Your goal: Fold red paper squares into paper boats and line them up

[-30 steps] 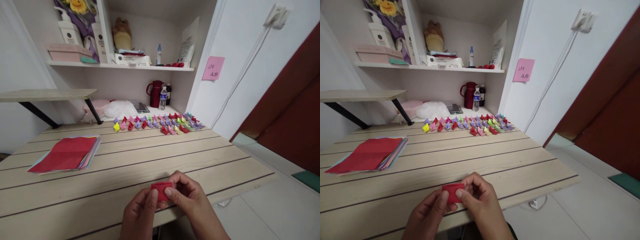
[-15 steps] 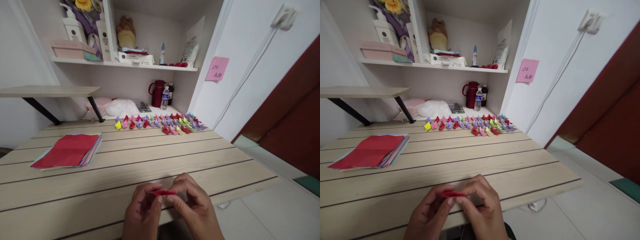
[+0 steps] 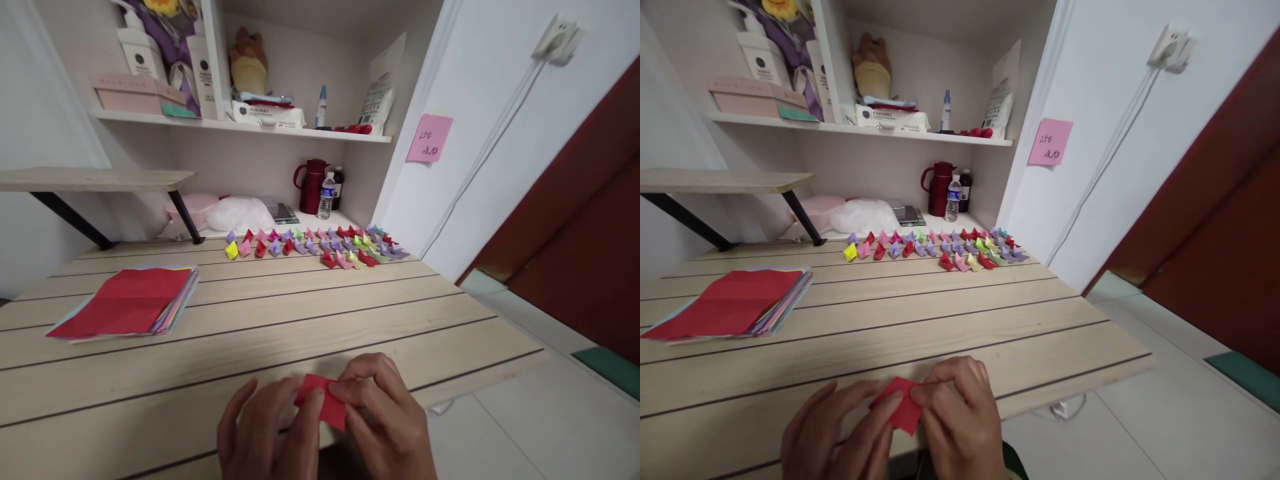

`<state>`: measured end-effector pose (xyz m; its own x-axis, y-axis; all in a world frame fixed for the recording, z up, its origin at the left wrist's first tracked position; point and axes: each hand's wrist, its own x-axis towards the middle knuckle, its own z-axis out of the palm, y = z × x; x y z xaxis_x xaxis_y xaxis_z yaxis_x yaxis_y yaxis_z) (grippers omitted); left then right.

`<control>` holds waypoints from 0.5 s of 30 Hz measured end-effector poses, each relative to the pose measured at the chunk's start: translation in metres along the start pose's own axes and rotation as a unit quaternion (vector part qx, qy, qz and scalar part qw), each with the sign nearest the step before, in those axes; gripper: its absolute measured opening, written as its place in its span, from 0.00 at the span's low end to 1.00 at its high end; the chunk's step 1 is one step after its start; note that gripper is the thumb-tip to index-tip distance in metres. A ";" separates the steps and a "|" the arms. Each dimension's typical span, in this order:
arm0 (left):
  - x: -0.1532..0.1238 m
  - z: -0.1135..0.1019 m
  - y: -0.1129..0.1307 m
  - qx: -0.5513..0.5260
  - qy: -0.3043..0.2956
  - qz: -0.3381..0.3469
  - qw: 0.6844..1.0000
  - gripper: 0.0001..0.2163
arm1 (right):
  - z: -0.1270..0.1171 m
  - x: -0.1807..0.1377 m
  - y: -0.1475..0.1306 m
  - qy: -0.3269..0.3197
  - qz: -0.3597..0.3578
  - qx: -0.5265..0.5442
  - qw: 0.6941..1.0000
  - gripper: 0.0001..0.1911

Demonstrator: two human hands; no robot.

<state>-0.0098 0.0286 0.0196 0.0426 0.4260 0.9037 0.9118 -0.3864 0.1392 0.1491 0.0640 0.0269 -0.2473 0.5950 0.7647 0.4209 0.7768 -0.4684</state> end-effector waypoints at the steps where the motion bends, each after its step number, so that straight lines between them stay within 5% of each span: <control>1: 0.000 -0.001 -0.002 -0.012 0.001 -0.013 1.000 0.12 | 0.000 0.000 0.002 0.003 0.021 0.032 0.999 0.11; 4: 0.001 -0.004 -0.008 -0.058 -0.011 -0.049 0.997 0.16 | -0.001 0.002 0.006 0.024 0.080 0.136 0.987 0.10; 9: 0.003 -0.008 -0.014 -0.111 -0.027 -0.051 0.992 0.13 | 0.001 0.007 0.008 0.025 0.078 0.236 0.968 0.09; 15: 0.008 -0.011 -0.026 -0.190 -0.112 0.078 0.972 0.10 | 0.004 0.006 0.010 -0.015 0.031 0.252 0.967 0.08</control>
<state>-0.0378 0.0329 0.0282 0.2945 0.4892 0.8210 0.6717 -0.7170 0.1863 0.1480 0.0760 0.0251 -0.2625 0.6440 0.7186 -0.0403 0.7368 -0.6749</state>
